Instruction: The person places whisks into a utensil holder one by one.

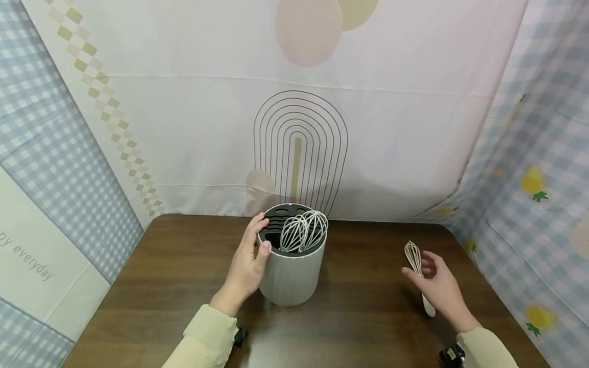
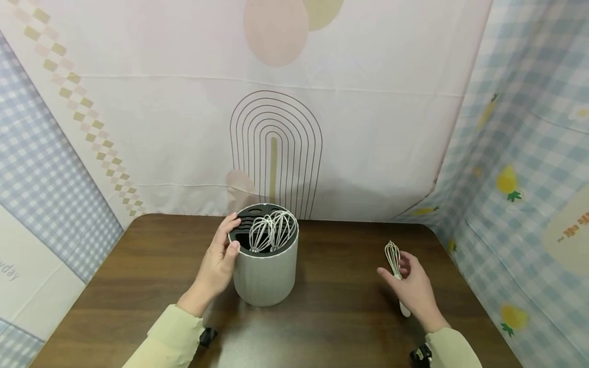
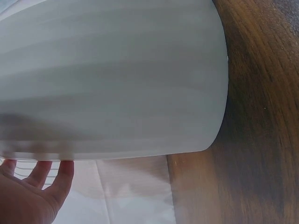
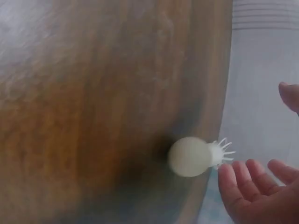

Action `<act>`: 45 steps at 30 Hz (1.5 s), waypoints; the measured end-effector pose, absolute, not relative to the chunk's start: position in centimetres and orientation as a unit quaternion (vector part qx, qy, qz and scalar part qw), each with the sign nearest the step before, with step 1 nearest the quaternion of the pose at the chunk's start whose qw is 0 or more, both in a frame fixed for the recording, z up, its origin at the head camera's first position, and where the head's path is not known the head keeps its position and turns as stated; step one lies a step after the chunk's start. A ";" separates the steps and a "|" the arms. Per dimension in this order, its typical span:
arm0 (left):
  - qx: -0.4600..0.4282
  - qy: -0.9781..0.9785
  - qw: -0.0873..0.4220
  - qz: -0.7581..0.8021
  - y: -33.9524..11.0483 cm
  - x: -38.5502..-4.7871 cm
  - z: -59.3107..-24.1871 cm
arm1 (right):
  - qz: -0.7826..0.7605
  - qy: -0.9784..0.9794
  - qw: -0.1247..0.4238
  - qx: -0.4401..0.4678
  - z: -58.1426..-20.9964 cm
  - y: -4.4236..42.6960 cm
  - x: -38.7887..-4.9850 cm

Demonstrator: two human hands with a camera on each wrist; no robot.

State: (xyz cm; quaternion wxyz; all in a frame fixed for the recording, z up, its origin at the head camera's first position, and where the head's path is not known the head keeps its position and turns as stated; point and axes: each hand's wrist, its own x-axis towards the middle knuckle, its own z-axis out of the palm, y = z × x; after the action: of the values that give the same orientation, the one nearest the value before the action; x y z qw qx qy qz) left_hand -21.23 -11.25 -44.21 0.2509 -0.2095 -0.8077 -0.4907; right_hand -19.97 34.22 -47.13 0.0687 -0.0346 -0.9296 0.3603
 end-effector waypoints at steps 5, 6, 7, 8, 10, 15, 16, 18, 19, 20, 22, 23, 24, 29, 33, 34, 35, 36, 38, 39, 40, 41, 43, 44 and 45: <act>-0.210 -0.808 0.251 -0.490 -11.2 -21.2 -44.3 | 0.370 -0.926 0.022 -0.076 -48.1 35.4 -19.8; -0.209 -0.808 0.251 -0.490 -11.2 -21.2 -44.3 | 0.372 -0.924 0.013 -0.083 -48.3 35.7 -19.8; -0.210 -0.808 0.251 -0.491 -11.2 -21.2 -44.3 | 0.375 -0.923 0.002 -0.091 -48.4 35.9 -19.9; -0.210 -0.807 0.251 -0.491 -11.2 -21.2 -44.3 | 0.377 -0.921 -0.010 -0.098 -48.6 36.0 -19.9; -0.210 -0.807 0.251 -0.492 -11.1 -21.2 -44.3 | 0.381 -0.917 -0.034 -0.110 -48.8 36.4 -20.0; -0.213 -0.806 0.249 -0.492 -11.0 -21.2 -44.3 | 0.383 -0.914 -0.057 -0.118 -49.2 36.8 -20.1; -0.213 -0.806 0.249 -0.492 -11.0 -21.2 -44.3 | 0.382 -0.915 -0.055 -0.116 -49.2 36.8 -20.0; -0.213 -0.807 0.249 -0.492 -11.0 -21.2 -44.2 | 0.380 -0.917 -0.049 -0.113 -49.3 36.8 -20.0; -0.213 -0.807 0.249 -0.492 -11.0 -21.2 -44.2 | 0.378 -0.918 -0.045 -0.111 -49.4 36.7 -20.0; -0.214 -0.806 0.249 -0.492 -11.0 -21.2 -44.2 | 0.377 -0.919 -0.040 -0.110 -49.4 36.7 -20.0; -0.214 -0.806 0.249 -0.492 -11.0 -21.2 -44.1 | 0.378 -0.919 -0.033 -0.106 -49.5 36.7 -20.0; -0.214 -0.807 0.249 -0.492 -11.0 -21.2 -44.1 | 0.379 -0.919 -0.030 -0.104 -49.5 36.6 -19.9; -0.215 -0.806 0.249 -0.492 -11.0 -21.2 -44.1 | 0.381 -0.918 -0.027 -0.104 -49.6 36.6 -19.9; -0.215 -0.807 0.250 -0.490 -11.0 -21.1 -44.0 | 0.394 -0.913 -0.021 -0.107 -49.6 36.5 -20.0; -0.216 -0.806 0.250 -0.491 -11.0 -21.2 -43.9 | 0.397 -0.911 -0.018 -0.109 -49.7 36.4 -20.1; -0.216 -0.806 0.249 -0.492 -11.1 -21.2 -43.9 | 0.397 -0.911 -0.018 -0.109 -49.7 36.4 -20.1; -0.216 -0.806 0.249 -0.492 -11.1 -21.2 -43.9 | 0.396 -0.911 -0.019 -0.109 -49.7 36.4 -20.1; -0.216 -0.806 0.249 -0.492 -11.1 -21.2 -44.0 | 0.396 -0.911 -0.019 -0.109 -49.7 36.4 -20.1; -0.214 -0.806 0.249 -0.492 -11.1 -21.2 -44.0 | 0.395 -0.912 -0.016 -0.106 -49.7 36.4 -20.1; -0.214 -0.806 0.251 -0.491 -11.1 -21.2 -44.0 | 0.395 -0.913 -0.015 -0.105 -49.7 36.4 -20.0; -0.212 -0.806 0.251 -0.491 -11.1 -21.2 -44.1 | 0.395 -0.913 -0.011 -0.104 -49.7 36.3 -20.0; -0.212 -0.806 0.252 -0.492 -11.2 -21.2 -44.1 | 0.393 -0.914 -0.006 -0.102 -49.7 36.2 -20.0; -0.211 -0.806 0.251 -0.493 -11.2 -21.2 -44.1 | 0.390 -0.915 0.007 -0.099 -49.5 35.9 -20.0; -0.210 -0.806 0.251 -0.493 -11.2 -21.2 -44.2 | 0.389 -0.916 0.013 -0.098 -49.3 35.6 -20.0; -0.211 -0.805 0.252 -0.494 -11.2 -21.2 -44.2 | 0.386 -0.917 0.018 -0.095 -49.1 35.4 -20.1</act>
State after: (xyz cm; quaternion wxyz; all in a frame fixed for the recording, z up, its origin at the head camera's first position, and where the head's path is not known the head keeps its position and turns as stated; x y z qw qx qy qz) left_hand -21.21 -11.22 -44.21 0.2518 -0.2106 -0.8051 -0.4940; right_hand -20.06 35.41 -49.11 0.0180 -0.0947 -0.9173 0.3863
